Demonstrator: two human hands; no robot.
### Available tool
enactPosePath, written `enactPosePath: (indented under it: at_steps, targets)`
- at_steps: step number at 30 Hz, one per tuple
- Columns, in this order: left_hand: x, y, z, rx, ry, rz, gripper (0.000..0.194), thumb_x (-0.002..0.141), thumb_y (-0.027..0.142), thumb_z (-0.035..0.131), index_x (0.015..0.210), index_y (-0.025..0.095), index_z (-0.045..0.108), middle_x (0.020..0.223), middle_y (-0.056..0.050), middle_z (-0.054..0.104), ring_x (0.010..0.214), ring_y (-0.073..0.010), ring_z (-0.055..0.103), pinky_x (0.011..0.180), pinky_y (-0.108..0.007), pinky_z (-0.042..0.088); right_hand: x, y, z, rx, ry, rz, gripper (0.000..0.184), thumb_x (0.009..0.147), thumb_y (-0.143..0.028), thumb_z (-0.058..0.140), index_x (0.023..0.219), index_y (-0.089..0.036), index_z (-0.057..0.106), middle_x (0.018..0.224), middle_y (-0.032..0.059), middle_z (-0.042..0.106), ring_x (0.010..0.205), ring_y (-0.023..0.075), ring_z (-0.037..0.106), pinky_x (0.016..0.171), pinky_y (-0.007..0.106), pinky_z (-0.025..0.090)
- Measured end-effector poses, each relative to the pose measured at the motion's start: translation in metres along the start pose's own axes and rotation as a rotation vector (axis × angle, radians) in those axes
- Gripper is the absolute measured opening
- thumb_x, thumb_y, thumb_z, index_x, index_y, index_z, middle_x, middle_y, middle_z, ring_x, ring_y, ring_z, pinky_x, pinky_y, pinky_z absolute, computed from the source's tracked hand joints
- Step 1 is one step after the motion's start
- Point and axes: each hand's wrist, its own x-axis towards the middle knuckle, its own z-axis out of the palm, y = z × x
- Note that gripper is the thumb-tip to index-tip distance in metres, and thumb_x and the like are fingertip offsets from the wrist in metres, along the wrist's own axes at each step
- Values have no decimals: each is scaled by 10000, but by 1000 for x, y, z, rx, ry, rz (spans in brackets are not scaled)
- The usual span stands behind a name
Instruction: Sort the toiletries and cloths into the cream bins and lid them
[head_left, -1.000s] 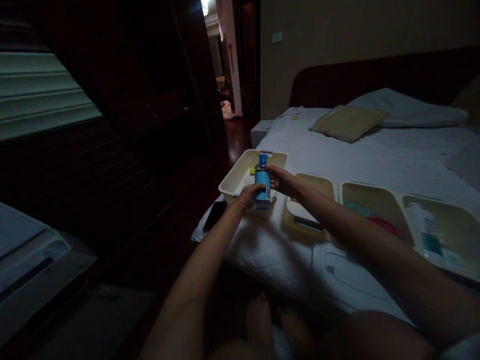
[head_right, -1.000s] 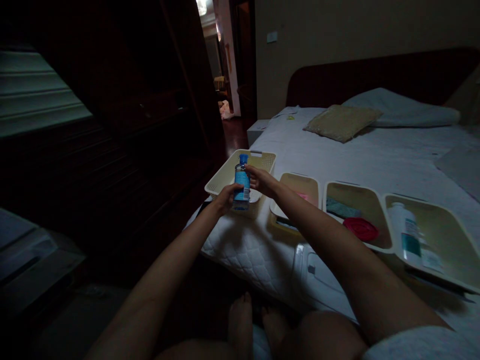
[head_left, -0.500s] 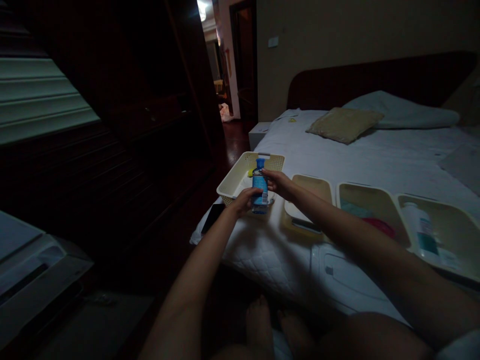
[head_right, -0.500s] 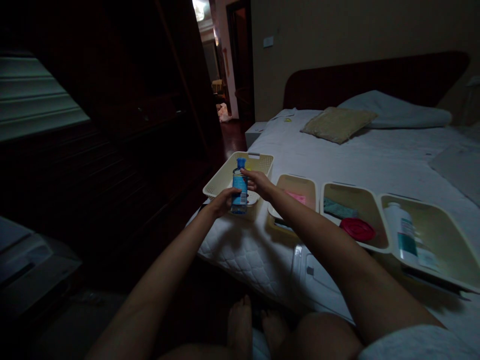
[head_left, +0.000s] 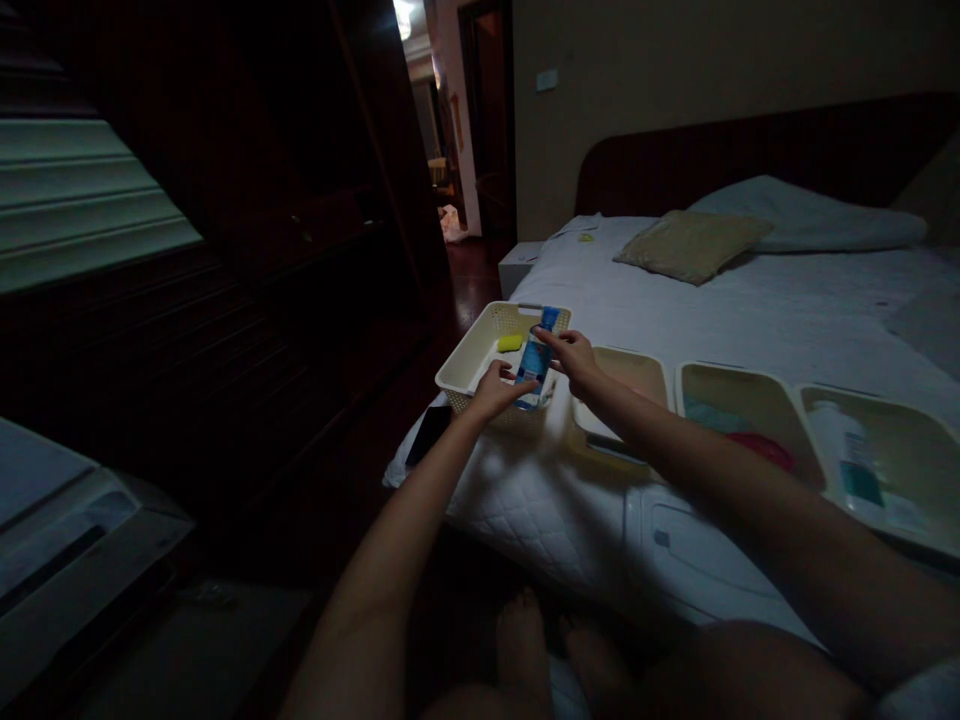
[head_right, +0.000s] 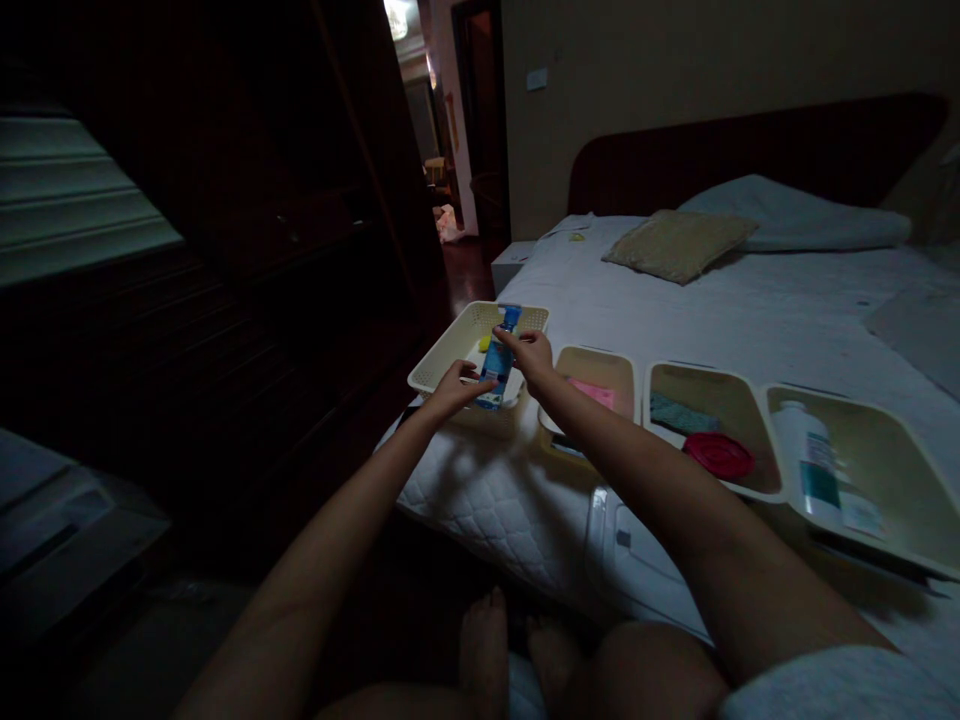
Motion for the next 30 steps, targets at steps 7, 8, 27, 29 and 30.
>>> enactPosePath:
  at_steps: [7,8,27,29,30]
  targets:
    - [-4,6,9,413,104,256,525,586,488,725,930,177,478,984,-90,570,923,-226,570,765,-322,440,1,6,5,75,76,59,399,586,-340,760,794,-204,448,785,-8,596,693,131,611,559,241,509]
    - [-5,8,10,450,112,277,508,598,478,721,925,177,475,979,-91,575,937,-230,567,776,-323,435,0,6,6,85,74,69,397,592,-341,757,798,-204,447,788,-4,599,699,132,613,561,240,511]
    - [-1,-1,8,-23,141,39,350,531,335,769,764,169,569,783,-39,621,786,-196,591,744,-304,437,-1,5,-4,15,-204,157,383,740,-573,577,817,-202,523,792,35,599,693,146,592,632,277,507]
    - [-1,-2,7,-205,66,-46,332,558,339,754,778,148,595,772,-46,635,726,-166,594,694,-282,453,1,6,-8,48,-250,196,374,772,-566,542,834,-197,541,781,43,604,674,146,591,640,281,509]
    - [-1,-2,5,-298,23,-86,328,574,348,743,788,140,607,757,-46,638,690,-150,591,663,-268,456,1,6,-9,66,-265,212,361,781,-552,540,845,-196,545,787,45,608,676,145,593,648,281,509]
